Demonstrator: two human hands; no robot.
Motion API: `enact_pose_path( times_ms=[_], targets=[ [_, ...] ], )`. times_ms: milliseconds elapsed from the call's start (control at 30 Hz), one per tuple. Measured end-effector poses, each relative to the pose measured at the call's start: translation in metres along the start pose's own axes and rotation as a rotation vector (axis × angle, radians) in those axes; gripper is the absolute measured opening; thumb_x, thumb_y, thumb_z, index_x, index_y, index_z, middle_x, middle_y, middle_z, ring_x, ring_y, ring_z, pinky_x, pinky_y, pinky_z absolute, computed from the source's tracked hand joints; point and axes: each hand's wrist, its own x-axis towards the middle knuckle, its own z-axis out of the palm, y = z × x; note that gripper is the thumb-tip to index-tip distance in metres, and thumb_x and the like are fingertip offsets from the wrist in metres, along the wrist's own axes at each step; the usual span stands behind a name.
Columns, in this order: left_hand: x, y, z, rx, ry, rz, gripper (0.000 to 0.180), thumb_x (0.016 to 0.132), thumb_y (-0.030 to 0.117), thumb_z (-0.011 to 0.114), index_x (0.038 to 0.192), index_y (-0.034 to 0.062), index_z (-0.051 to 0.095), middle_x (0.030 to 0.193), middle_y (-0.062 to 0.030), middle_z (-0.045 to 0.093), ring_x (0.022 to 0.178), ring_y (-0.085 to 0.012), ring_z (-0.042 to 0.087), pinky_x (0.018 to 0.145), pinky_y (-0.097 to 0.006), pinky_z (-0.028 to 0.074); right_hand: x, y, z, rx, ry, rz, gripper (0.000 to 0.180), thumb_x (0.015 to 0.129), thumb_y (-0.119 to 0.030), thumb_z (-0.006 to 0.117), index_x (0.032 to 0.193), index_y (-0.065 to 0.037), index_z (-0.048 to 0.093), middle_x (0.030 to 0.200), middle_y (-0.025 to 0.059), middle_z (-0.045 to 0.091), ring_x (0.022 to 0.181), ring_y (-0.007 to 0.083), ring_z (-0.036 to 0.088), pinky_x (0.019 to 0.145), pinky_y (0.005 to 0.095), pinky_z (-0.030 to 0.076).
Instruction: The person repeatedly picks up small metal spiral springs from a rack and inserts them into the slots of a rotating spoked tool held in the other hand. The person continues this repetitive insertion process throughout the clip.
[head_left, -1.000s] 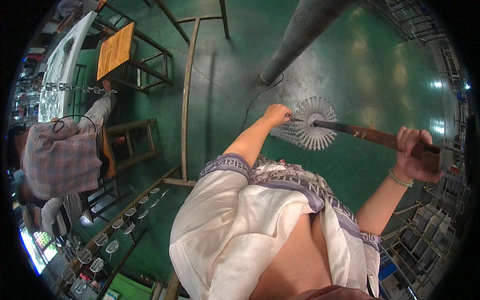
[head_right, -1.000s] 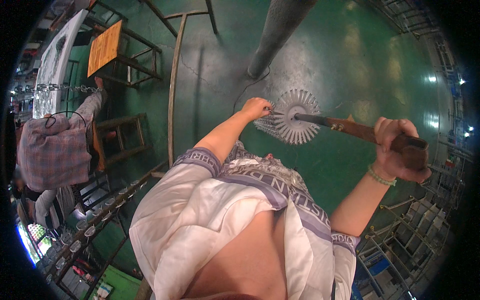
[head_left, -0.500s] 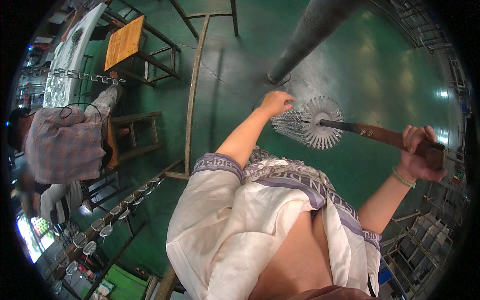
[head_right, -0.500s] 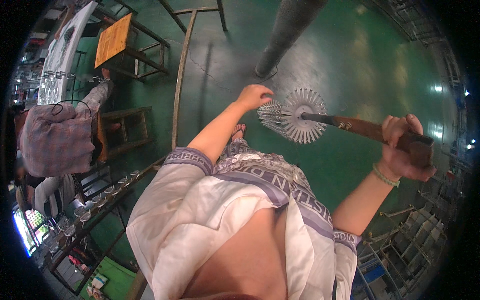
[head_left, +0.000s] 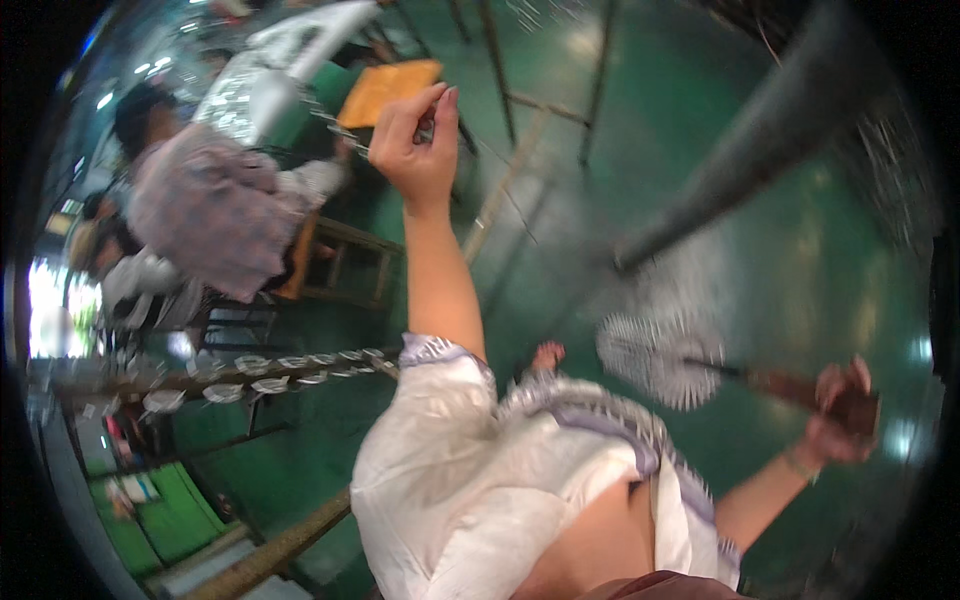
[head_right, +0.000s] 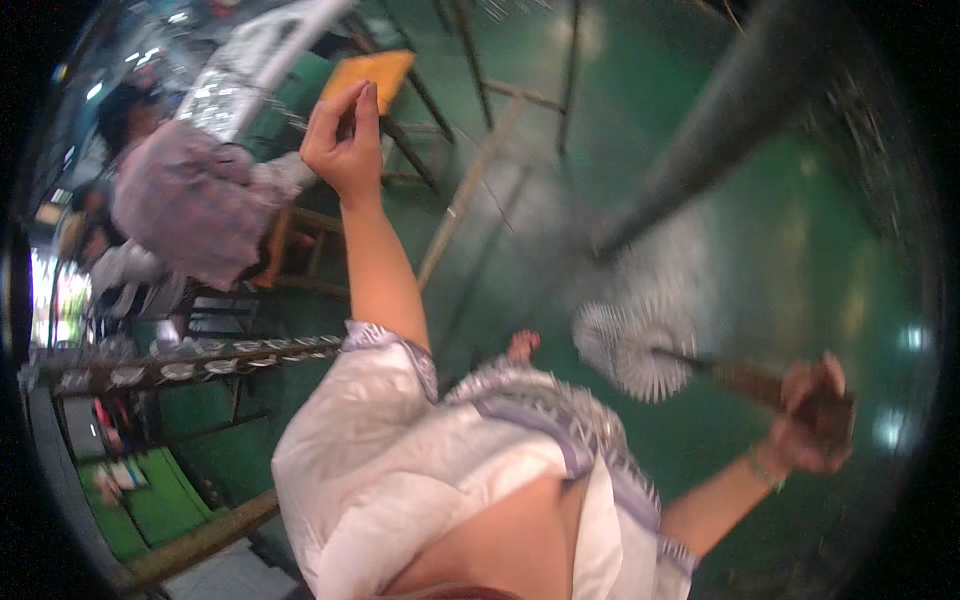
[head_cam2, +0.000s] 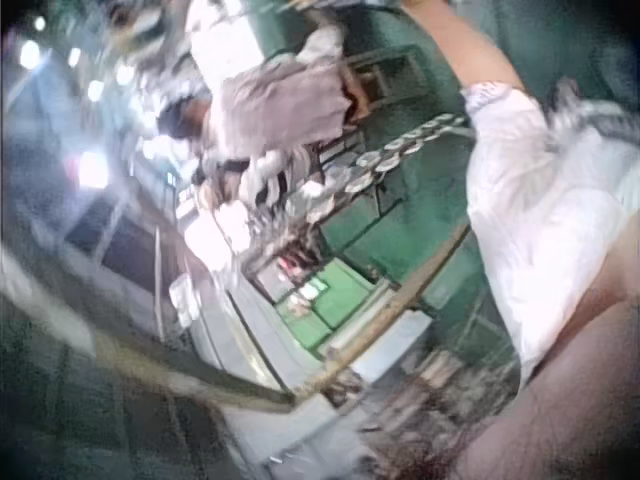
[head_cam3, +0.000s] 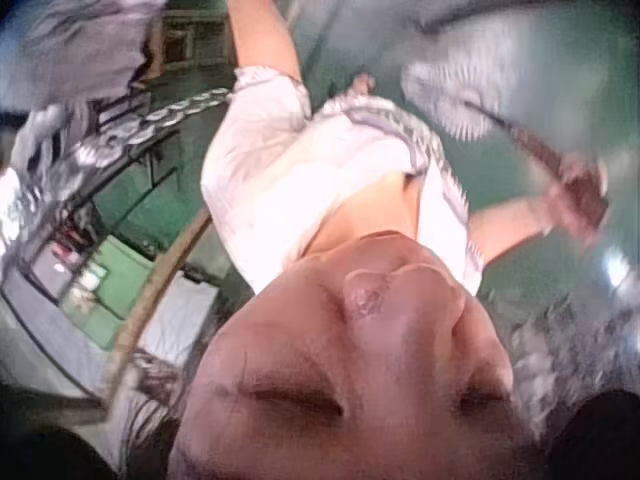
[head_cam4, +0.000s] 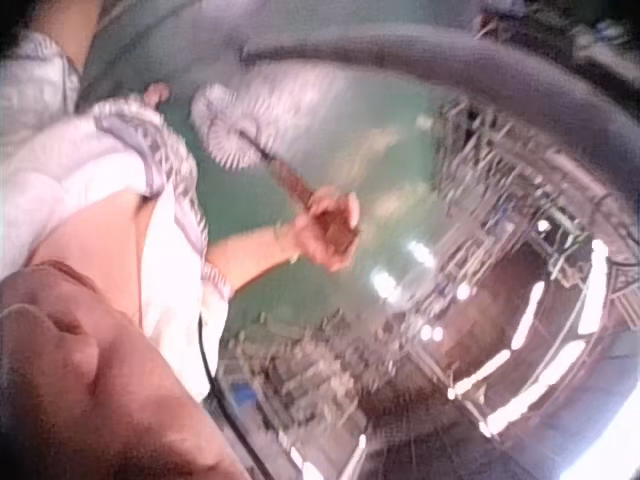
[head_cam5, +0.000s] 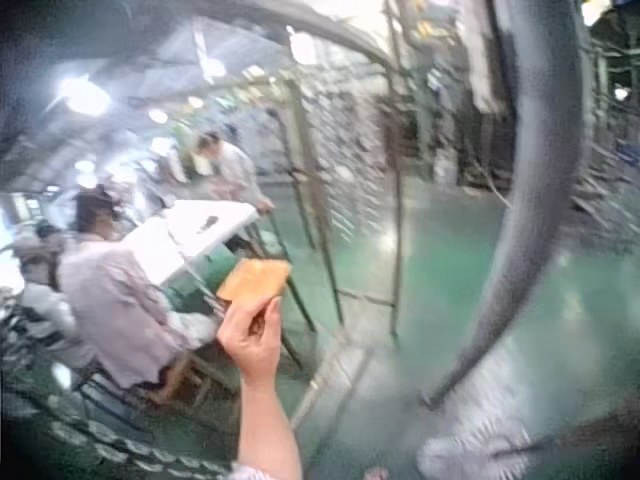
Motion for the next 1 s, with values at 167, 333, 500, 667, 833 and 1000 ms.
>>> enact_pose_path(
  times_ms=[167, 333, 500, 667, 833, 1000],
  targets=[
    [0.123, -0.011, -0.041, 0.278, 0.465, 0.047, 0.009, 0.073, 0.010, 0.071, 0.076, 0.0039, 0.066, 0.061, -0.0031, 0.057, 0.051, -0.0113, 0.049, 0.047, -0.024, 0.038, 0.001, -0.007, 0.013, -0.033, 0.052, -0.004, 0.086, 0.078, -0.068, 0.036, 0.116, 0.008, 0.050, 0.055, 0.0020, 0.042, 0.049, 0.0100, 0.035, 0.049, 0.0253, 0.027],
    [0.241, -0.033, -0.072, 0.536, 0.572, 0.205, 0.021, 0.071, 0.023, 0.073, 0.078, 0.0036, 0.067, 0.064, -0.0050, 0.059, 0.056, -0.0168, 0.055, 0.053, -0.030, 0.043, 0.005, 0.003, 0.015, -0.033, 0.045, -0.006, 0.086, 0.078, -0.069, 0.037, 0.115, 0.008, 0.050, 0.054, 0.0013, 0.041, 0.048, 0.0098, 0.035, 0.048, 0.0254, 0.028],
    [0.310, -0.050, -0.059, 0.763, 0.481, 0.027, 0.026, 0.068, 0.026, 0.073, 0.082, 0.0061, 0.066, 0.073, -0.0124, 0.065, 0.069, -0.0281, 0.062, 0.062, -0.038, 0.047, 0.004, 0.006, 0.016, -0.008, 0.038, -0.027, 0.086, 0.078, -0.069, 0.037, 0.116, 0.008, 0.049, 0.056, 0.0019, 0.043, 0.049, 0.0099, 0.037, 0.048, 0.0250, 0.029],
    [0.352, -0.083, -0.048, 0.829, 0.471, -0.088, 0.037, 0.061, 0.035, 0.076, 0.082, 0.0072, 0.066, 0.076, -0.0163, 0.065, 0.078, -0.0344, 0.062, 0.069, -0.042, 0.048, 0.003, 0.003, 0.018, -0.040, 0.047, -0.046, 0.084, 0.080, -0.067, 0.035, 0.117, 0.007, 0.048, 0.056, 0.0018, 0.043, 0.049, 0.0094, 0.037, 0.048, 0.0242, 0.029],
    [0.368, -0.103, -0.049, 0.987, 0.409, -0.159, 0.034, 0.060, 0.035, 0.077, 0.079, 0.0080, 0.069, 0.079, -0.0109, 0.067, 0.076, -0.0290, 0.065, 0.073, -0.039, 0.051, 0.003, 0.002, 0.022, -0.046, 0.043, -0.058, 0.082, 0.083, -0.064, 0.032, 0.118, 0.009, 0.047, 0.055, 0.0014, 0.042, 0.048, 0.0087, 0.036, 0.046, 0.0229, 0.029],
    [0.385, -0.125, -0.059, 1.068, 0.441, -0.103, 0.027, 0.059, 0.036, 0.076, 0.073, 0.0142, 0.072, 0.081, -0.0108, 0.068, 0.078, -0.0289, 0.065, 0.072, -0.039, 0.052, 0.003, 0.003, 0.022, -0.036, 0.038, -0.065, 0.084, 0.082, -0.065, 0.033, 0.119, 0.009, 0.046, 0.056, 0.0019, 0.042, 0.049, 0.0092, 0.036, 0.048, 0.0232, 0.029]
  ],
)
